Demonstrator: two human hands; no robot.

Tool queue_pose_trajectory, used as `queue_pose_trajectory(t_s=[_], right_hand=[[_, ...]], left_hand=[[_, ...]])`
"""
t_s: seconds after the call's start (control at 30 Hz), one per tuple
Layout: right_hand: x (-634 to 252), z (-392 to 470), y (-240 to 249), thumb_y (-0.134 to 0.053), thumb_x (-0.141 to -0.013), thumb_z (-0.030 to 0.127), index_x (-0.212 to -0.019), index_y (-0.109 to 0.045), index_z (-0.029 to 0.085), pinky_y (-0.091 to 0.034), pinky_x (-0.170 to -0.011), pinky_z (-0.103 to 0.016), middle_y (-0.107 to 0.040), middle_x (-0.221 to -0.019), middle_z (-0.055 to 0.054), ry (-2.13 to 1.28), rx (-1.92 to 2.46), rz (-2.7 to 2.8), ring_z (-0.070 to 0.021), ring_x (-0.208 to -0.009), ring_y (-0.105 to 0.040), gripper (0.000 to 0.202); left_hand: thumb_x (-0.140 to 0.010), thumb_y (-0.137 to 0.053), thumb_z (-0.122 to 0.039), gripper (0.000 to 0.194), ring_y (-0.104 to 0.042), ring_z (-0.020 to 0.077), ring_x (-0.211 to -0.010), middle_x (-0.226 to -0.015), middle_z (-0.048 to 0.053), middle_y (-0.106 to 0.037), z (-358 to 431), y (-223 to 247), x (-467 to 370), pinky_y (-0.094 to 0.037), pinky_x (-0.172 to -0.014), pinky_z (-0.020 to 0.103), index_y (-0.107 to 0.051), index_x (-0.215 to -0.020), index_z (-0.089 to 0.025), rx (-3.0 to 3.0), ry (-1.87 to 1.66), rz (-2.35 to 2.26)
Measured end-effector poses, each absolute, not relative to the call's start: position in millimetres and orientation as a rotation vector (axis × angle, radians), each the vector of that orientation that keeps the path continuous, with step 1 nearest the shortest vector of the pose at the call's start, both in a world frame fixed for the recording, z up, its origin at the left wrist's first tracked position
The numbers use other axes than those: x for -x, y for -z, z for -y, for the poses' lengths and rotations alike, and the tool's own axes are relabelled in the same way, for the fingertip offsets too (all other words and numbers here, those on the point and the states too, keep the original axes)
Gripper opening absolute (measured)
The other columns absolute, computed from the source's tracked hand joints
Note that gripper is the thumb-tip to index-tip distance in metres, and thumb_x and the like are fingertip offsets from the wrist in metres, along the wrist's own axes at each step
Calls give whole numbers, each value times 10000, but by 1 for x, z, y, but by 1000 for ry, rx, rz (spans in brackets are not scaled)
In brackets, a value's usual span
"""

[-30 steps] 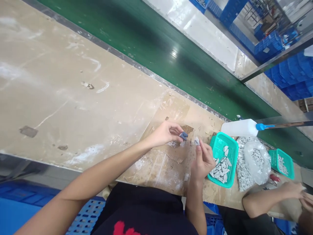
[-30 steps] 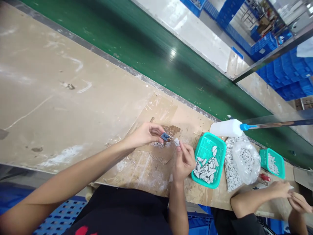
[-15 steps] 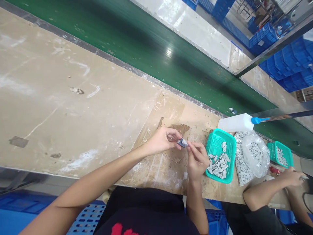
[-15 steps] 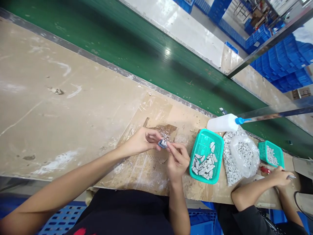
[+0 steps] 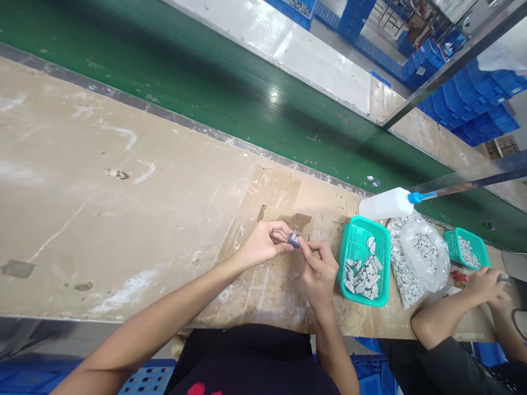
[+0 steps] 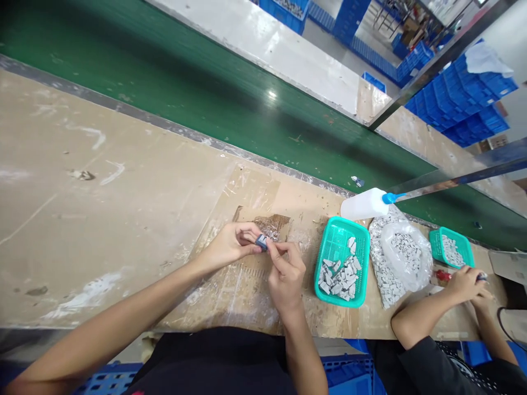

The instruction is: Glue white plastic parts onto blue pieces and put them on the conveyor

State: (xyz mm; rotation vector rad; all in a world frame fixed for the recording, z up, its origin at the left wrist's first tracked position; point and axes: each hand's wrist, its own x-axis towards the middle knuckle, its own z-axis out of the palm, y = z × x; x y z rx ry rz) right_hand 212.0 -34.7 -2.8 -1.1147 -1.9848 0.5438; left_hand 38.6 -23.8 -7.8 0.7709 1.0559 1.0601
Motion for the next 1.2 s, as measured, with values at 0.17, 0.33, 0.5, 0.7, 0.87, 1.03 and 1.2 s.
queue_pose_trajectory(t_s=[0.17, 0.33, 0.5, 0.7, 0.87, 1.03, 1.2], right_hand=[[-213, 30, 5, -417, -882, -10, -1272, -682, 300, -529, -747, -291, -637, -886, -44, -531, 1110, 2065, -159, -841, -618, 564], [-219, 15, 1, -415, -854, -31, -1340, -633, 256, -538, -794, -300, -694, -966, -68, -717, 1044, 2273, -178, -908, -630, 605], [-250, -5, -22, -435, -881, -1, -1345, -622, 277, -549, -884, -292, -747, -1067, -48, -777, 1016, 2194, -157, -982, -678, 572], [-326, -26, -27, -392, -947, 93, -1238, -703, 214, -531, -927, -326, -750, -1119, -92, -592, 1698, 1766, -186, -1028, -692, 443], [-356, -26, -15, -660, -777, 88, -988, -799, 186, -526, -810, -295, -785, -902, -70, -882, 2005, 1910, -218, -884, -726, 271], [-348, -16, -5, -857, -596, 188, -974, -781, 202, -480, -767, -283, -756, -987, -62, -967, 2075, 1937, -250, -951, -696, 386], [-345, -8, 1, -858, -580, 160, -964, -748, 182, -446, -798, -276, -705, -1057, -68, -1011, 2052, 1917, -250, -1012, -654, 400]], left_hand=[[-602, -818, -229, 237, -637, 150, -601, -647, 55, -693, 21, 8, -36, -491, -613, 234, -652, -738, -129, -787, -1018, -1085], [-630, -832, -306, 306, -621, 159, -630, -672, 46, -676, 16, 5, -30, -471, -621, 243, -703, -850, -137, -883, -941, -1200], [-604, -861, -495, 432, -655, 224, -696, -746, 24, -710, 13, 0, -21, -511, -667, 324, -762, -961, -272, -789, -890, -1162], [-375, -878, -566, 327, -699, 292, -754, -674, -119, -709, 0, 1, -7, -548, -803, 420, -727, -658, -503, -553, -1117, -1388], [-397, -868, -520, 310, -713, 316, -883, -727, -140, -733, -25, -20, 1, -545, -826, 390, -731, -675, -523, -612, -1060, -1450], [-666, -774, -419, 292, -702, 242, -942, -725, -140, -724, -100, -39, 10, -532, -825, 320, -641, -926, -404, -1000, -1163, -1777], [-849, -614, -328, 108, -691, 258, -976, -679, -55, -696, -188, -36, 23, -501, -810, 320, -585, -892, -232, -1356, -910, -2160]])
